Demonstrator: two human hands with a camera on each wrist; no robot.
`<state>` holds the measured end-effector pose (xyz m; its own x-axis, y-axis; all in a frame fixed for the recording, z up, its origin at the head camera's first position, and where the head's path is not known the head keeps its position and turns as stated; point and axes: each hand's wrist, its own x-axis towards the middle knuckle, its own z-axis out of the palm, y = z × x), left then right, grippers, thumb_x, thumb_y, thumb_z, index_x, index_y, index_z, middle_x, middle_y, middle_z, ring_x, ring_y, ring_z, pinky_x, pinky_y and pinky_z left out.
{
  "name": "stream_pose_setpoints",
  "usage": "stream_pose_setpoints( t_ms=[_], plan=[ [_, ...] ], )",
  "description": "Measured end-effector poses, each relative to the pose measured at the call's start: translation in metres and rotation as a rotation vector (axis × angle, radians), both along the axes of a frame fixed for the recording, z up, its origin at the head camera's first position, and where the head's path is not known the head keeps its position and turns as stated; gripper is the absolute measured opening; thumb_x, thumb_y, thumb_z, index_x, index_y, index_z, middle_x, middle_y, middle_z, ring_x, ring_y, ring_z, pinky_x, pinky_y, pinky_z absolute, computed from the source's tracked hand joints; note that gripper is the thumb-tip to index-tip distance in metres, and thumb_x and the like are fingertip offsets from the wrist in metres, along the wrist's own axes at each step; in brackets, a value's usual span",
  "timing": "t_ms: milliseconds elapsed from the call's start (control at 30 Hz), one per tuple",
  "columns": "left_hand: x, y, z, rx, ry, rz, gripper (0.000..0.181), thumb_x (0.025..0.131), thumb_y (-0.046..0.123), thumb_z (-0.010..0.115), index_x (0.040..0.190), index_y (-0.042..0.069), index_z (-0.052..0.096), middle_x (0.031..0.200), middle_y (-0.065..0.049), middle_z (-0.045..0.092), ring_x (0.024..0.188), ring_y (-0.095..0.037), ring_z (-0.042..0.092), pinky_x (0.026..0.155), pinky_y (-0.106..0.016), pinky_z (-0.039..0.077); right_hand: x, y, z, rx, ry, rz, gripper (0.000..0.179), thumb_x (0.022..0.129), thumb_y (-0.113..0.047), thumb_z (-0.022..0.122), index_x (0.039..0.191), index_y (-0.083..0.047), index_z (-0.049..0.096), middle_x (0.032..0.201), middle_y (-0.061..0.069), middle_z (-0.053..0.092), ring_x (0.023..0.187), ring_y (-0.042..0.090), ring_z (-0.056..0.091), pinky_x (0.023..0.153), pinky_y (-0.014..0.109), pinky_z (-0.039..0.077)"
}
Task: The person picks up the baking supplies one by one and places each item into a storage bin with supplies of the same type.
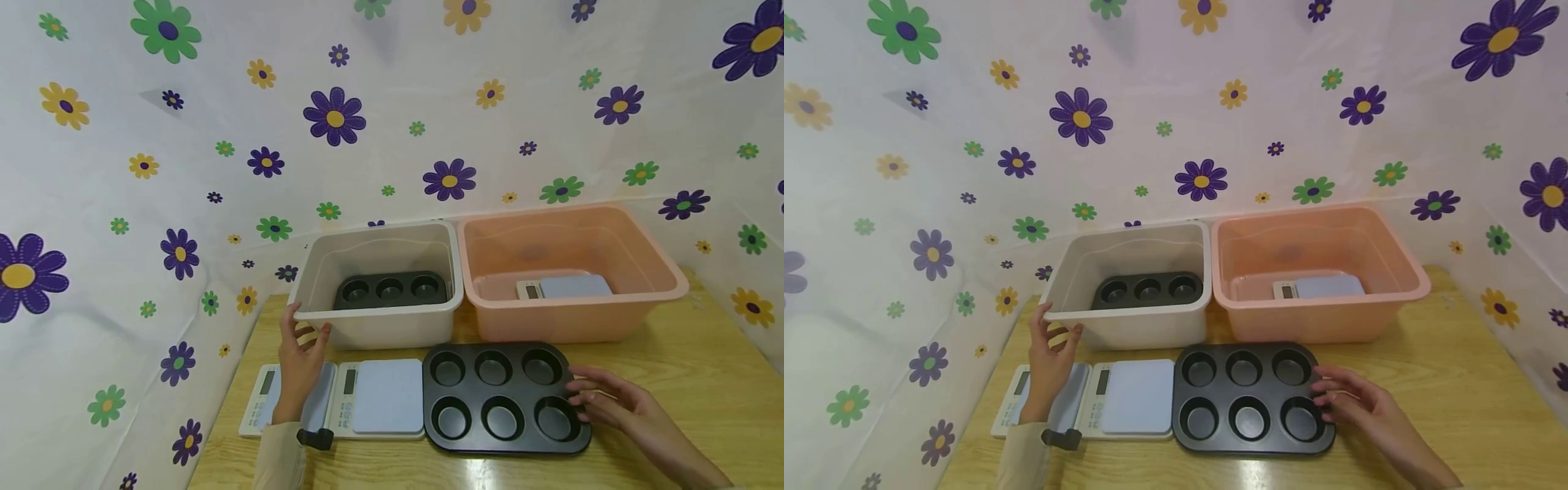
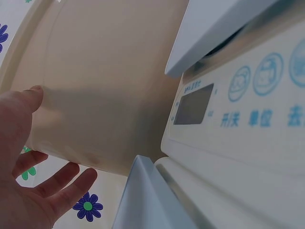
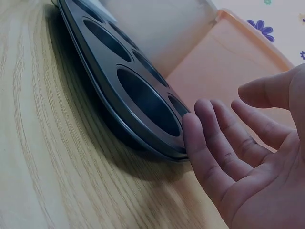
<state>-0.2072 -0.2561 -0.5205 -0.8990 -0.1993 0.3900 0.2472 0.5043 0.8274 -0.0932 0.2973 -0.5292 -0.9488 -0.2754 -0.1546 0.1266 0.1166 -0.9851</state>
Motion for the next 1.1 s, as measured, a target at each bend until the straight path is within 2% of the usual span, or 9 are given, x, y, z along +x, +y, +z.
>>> stream_pose_setpoints(
  t_ms=[167, 367, 467, 667, 833, 1000, 1100],
  plan=[
    [-0.001, 0.0, 0.001, -0.004, -0.001, 0.005, 0.079, 0.103, 0.021, 0.079, 0.166, 0.024, 0.032, 0.151, -0.019, 0.057, 0.121, -0.042, 0.07, 0.097, -0.064, 0.064, -0.001, 0.001, -0.001, 0.049, -0.031, -0.04, 0.042, 0.118, -0.017, 0.048, 0.159, -0.007, 0.051, 0.125, -0.017, 0.075, 0.112, 0.005, 0.073, 0.09, 0.029, 0.067],
    [0.0, 0.001, 0.001, 0.002, -0.018, 0.005, 0.079, 0.103, 0.021, 0.078, 0.167, 0.026, 0.031, 0.154, -0.019, 0.056, 0.123, -0.042, 0.069, 0.099, -0.065, 0.063, -0.001, 0.005, -0.006, 0.011, -0.036, -0.054, 0.039, 0.118, -0.017, 0.048, 0.155, -0.018, 0.059, 0.12, -0.012, 0.076, 0.108, 0.005, 0.073, 0.088, 0.028, 0.067],
    [0.0, 0.001, 0.003, 0.005, -0.02, 0.001, 0.079, 0.103, 0.022, 0.078, 0.166, 0.027, 0.031, 0.153, -0.018, 0.056, 0.123, -0.042, 0.069, 0.099, -0.065, 0.063, -0.001, 0.007, -0.007, 0.013, -0.04, -0.068, 0.038, 0.118, -0.016, 0.048, 0.154, -0.019, 0.06, 0.118, -0.011, 0.076, 0.106, 0.005, 0.073, 0.086, 0.028, 0.067],
    [-0.001, 0.0, 0.003, 0.01, -0.015, -0.001, 0.078, 0.103, 0.022, 0.079, 0.166, 0.027, 0.033, 0.153, -0.018, 0.057, 0.122, -0.041, 0.069, 0.099, -0.065, 0.063, 0.0, 0.005, -0.011, 0.079, -0.078, -0.132, 0.039, 0.116, -0.02, 0.054, 0.155, -0.012, 0.059, 0.114, -0.01, 0.074, 0.104, 0.005, 0.073, 0.084, 0.03, 0.067],
    [-0.002, -0.001, 0.0, 0.002, -0.014, 0.003, 0.079, 0.103, 0.022, 0.079, 0.166, 0.029, 0.032, 0.153, -0.018, 0.057, 0.122, -0.04, 0.069, 0.099, -0.066, 0.063, 0.0, 0.003, -0.014, 0.136, -0.06, -0.155, 0.043, 0.116, -0.022, 0.055, 0.156, -0.004, 0.055, 0.114, -0.017, 0.073, 0.102, 0.002, 0.072, 0.08, 0.031, 0.067],
    [-0.002, -0.001, -0.001, 0.003, -0.01, 0.007, 0.079, 0.102, 0.023, 0.079, 0.166, 0.03, 0.033, 0.152, -0.018, 0.057, 0.122, -0.04, 0.068, 0.099, -0.067, 0.062, -0.001, 0.003, -0.015, 0.162, -0.066, -0.144, 0.048, 0.116, -0.022, 0.056, 0.156, 0.002, 0.051, 0.115, -0.025, 0.072, 0.102, 0.0, 0.071, 0.08, 0.032, 0.067],
    [-0.001, -0.001, -0.001, 0.001, -0.012, 0.011, 0.079, 0.102, 0.024, 0.079, 0.165, 0.031, 0.033, 0.152, -0.018, 0.057, 0.122, -0.04, 0.068, 0.099, -0.067, 0.062, -0.003, 0.003, -0.014, 0.179, -0.09, -0.108, 0.052, 0.115, -0.022, 0.057, 0.159, 0.006, 0.046, 0.121, -0.019, 0.072, 0.104, -0.001, 0.07, 0.082, 0.032, 0.067]
  ],
)
